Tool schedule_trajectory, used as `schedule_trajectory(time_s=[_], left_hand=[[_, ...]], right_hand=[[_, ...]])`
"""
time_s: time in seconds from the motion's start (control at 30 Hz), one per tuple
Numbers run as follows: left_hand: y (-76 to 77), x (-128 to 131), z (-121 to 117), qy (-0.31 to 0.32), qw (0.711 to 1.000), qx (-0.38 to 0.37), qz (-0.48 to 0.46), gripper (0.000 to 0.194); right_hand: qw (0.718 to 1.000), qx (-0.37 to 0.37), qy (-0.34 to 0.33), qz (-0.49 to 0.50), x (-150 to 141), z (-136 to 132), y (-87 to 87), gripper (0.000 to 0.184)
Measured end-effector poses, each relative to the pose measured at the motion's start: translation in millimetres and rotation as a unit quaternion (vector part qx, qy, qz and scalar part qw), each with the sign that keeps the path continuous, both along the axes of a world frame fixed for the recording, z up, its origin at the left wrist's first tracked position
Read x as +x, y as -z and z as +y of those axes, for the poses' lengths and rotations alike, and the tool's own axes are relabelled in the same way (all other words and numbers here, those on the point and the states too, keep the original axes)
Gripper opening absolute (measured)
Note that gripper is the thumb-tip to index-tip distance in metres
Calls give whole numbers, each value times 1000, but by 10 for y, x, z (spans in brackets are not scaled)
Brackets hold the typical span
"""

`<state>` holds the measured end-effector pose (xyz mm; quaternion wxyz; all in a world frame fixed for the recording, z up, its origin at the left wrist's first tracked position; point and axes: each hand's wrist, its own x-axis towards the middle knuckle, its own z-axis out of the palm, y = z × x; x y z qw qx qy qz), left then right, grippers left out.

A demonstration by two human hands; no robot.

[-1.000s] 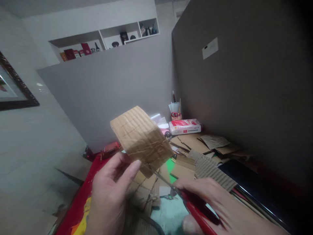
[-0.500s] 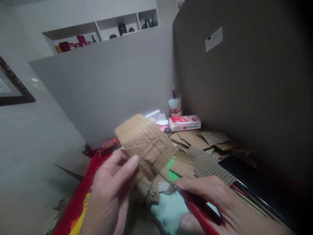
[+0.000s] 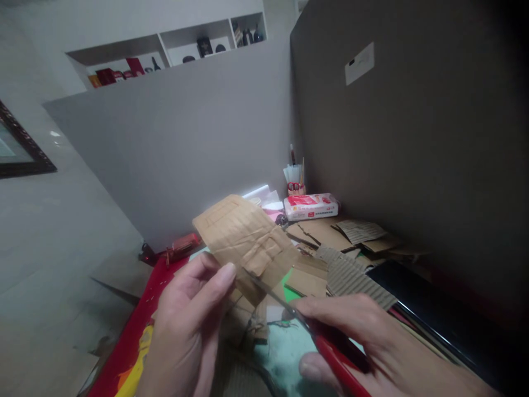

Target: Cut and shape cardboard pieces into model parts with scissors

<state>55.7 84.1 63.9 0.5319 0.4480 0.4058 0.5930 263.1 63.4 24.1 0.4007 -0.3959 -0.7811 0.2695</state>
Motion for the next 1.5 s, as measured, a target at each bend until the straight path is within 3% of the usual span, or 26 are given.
schedule_trajectory(time_s=[0.27,0.6,1.23,1.5], left_hand=[[-1,4,-37,-6,1000,5,-5,13],[15,13,-30,-8,1000,13,-10,12],[38,69,-47,-19,999,27,-43,8],[6,58,-50,-50,998,21,-24,17]], right_hand=[[1000,-16,-16,18,0,-6,38,11],[999,38,-18,-3,20,3,44,9],[998,23,-60,-13,9,14,-24,10],[999,43,-28,2,18,5,-1,5]])
